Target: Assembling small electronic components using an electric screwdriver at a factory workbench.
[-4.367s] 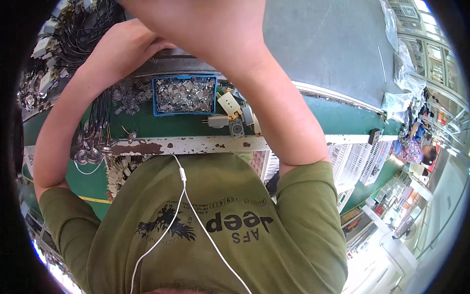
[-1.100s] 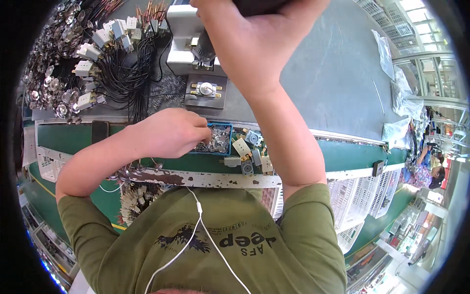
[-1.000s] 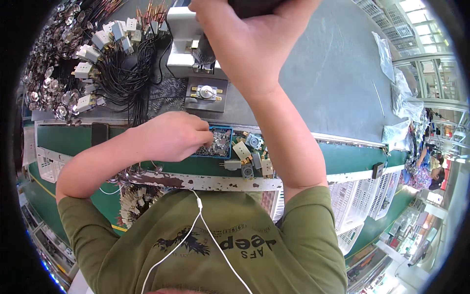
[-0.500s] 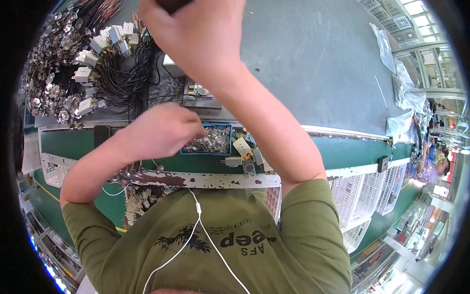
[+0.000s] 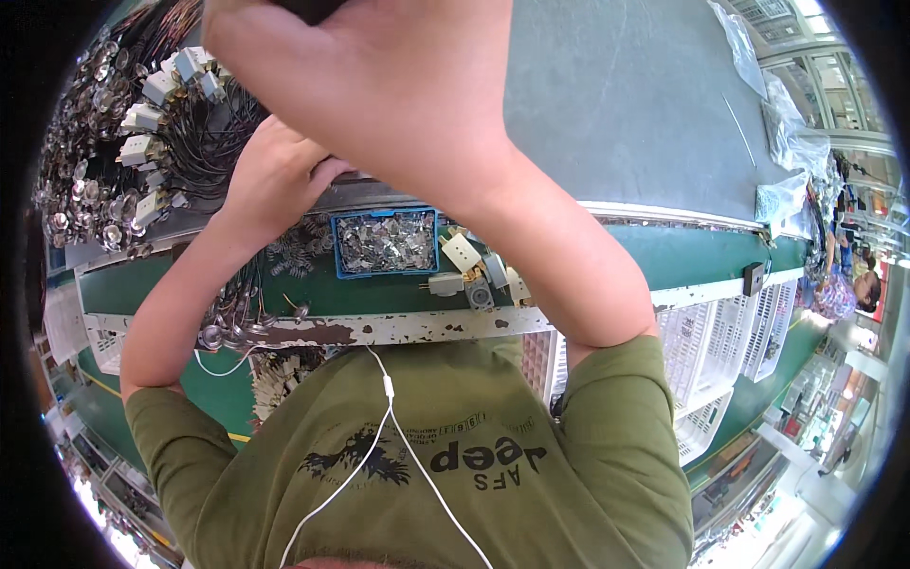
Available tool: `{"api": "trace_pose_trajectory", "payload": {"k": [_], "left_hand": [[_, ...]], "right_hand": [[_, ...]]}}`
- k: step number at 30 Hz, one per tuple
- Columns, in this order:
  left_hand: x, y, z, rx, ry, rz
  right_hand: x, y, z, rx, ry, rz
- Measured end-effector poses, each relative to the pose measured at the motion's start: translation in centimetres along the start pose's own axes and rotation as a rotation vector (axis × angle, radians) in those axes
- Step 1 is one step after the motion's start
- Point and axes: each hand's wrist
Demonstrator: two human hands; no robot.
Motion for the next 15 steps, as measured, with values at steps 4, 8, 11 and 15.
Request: {"api": "trace_pose_trajectory", "payload": {"k": [4,8,11,15], "left_hand": [[0.20,-0.65,-0.39,-0.032,-0.014,-0.016],[0.48,-0.23,-0.59,0.018,0.024,-0.122],[0.60,-0.18,-0.48,0.077,0.036,-0.166],[0.70,0.02,-0.59,0.110,0.059,-0.183]], "right_hand": [[-0.16,-0.19,-0.19,-0.038,0.031,-0.022],[-0.15,-0.35,-0.36,-0.061,0.053,-0.032],[-0.21,-0.29,-0.53,-0.067,0.071,-0.036],[-0.42,-0.51,-0.68,-0.076,0.097,-0.034]]}}
Point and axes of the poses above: each hand's wrist, its own z-axis towards the middle knuckle, its own y-axis out of the back of the hand, x = y × z, and after that the axes turned 7 degrees about y, right-handed
